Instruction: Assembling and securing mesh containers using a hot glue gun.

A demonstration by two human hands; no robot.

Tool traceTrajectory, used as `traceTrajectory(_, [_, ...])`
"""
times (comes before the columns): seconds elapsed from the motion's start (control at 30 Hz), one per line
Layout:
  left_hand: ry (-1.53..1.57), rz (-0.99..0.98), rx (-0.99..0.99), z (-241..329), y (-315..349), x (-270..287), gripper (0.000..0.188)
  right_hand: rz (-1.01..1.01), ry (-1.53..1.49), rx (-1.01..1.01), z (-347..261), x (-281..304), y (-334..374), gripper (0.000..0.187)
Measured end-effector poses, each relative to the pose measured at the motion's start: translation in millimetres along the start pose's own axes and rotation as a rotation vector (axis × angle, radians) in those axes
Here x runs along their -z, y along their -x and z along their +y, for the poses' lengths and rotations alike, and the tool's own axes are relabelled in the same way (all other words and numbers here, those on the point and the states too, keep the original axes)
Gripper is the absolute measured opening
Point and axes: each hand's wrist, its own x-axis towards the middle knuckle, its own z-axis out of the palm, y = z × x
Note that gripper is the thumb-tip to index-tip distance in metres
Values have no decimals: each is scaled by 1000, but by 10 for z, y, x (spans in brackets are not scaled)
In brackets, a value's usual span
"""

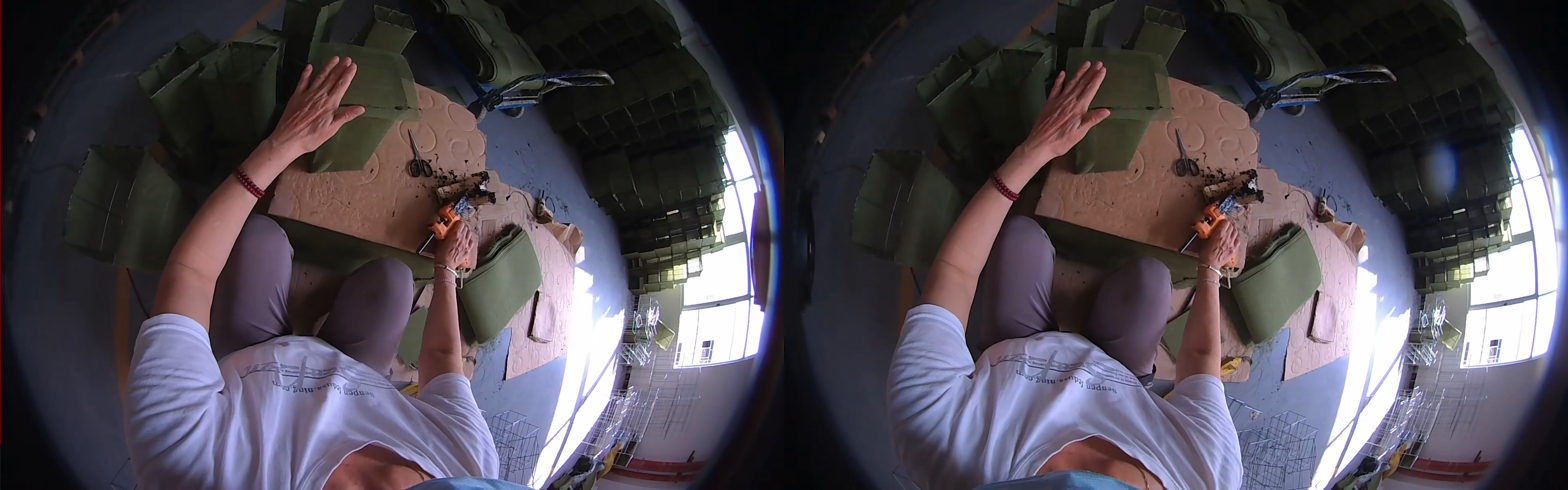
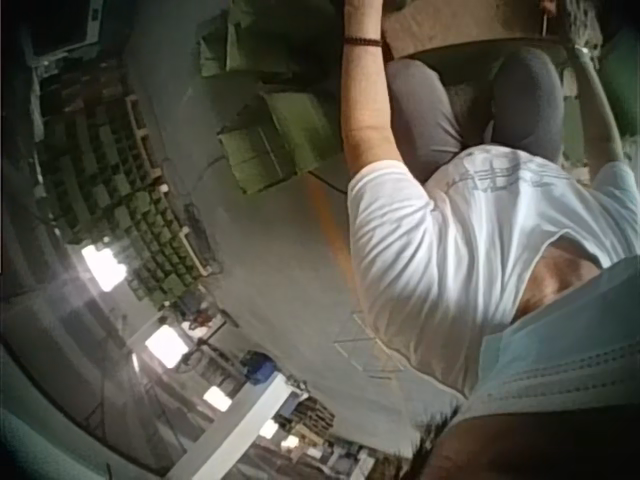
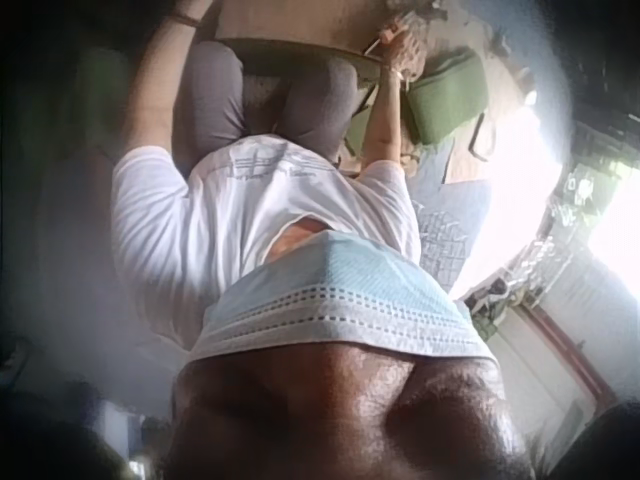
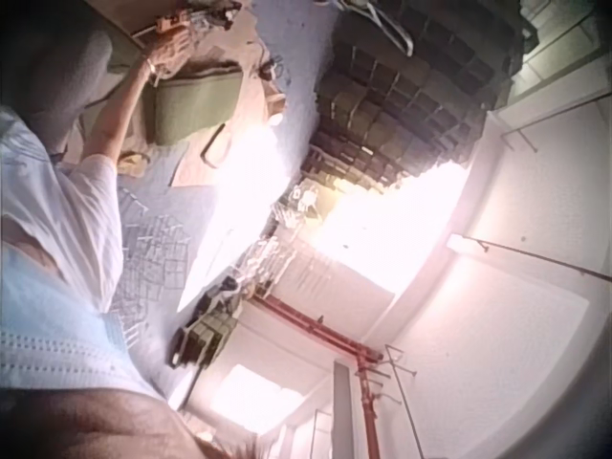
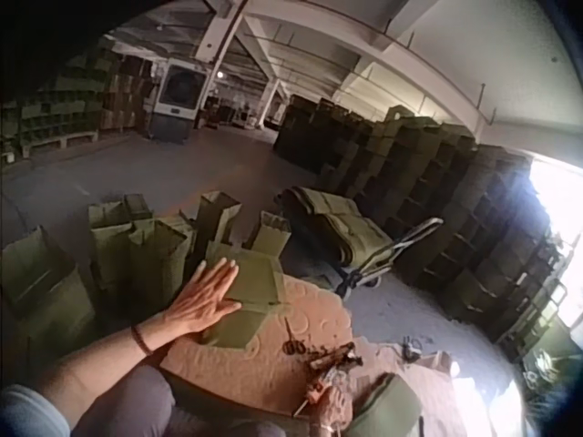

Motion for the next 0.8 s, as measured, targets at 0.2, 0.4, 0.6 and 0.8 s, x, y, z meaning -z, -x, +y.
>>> traceTrajectory(0.2, [-83,71,-140,385,-253,236,77,-88,-11,-49,-73,60,3,28])
traceTrajectory(0.4, [-260,-41,-85,517,-286,-320,92,-81,2,-42,-85,14,-16,21])
traceTrajectory(0.6, [-207,36,-67,666,-354,-232,97,-116,14,-84,-47,31,44,21])
traceTrajectory(0.8, [-360,-186,14,735,-333,-197,84,-10,3,-27,-123,76,-11,22])
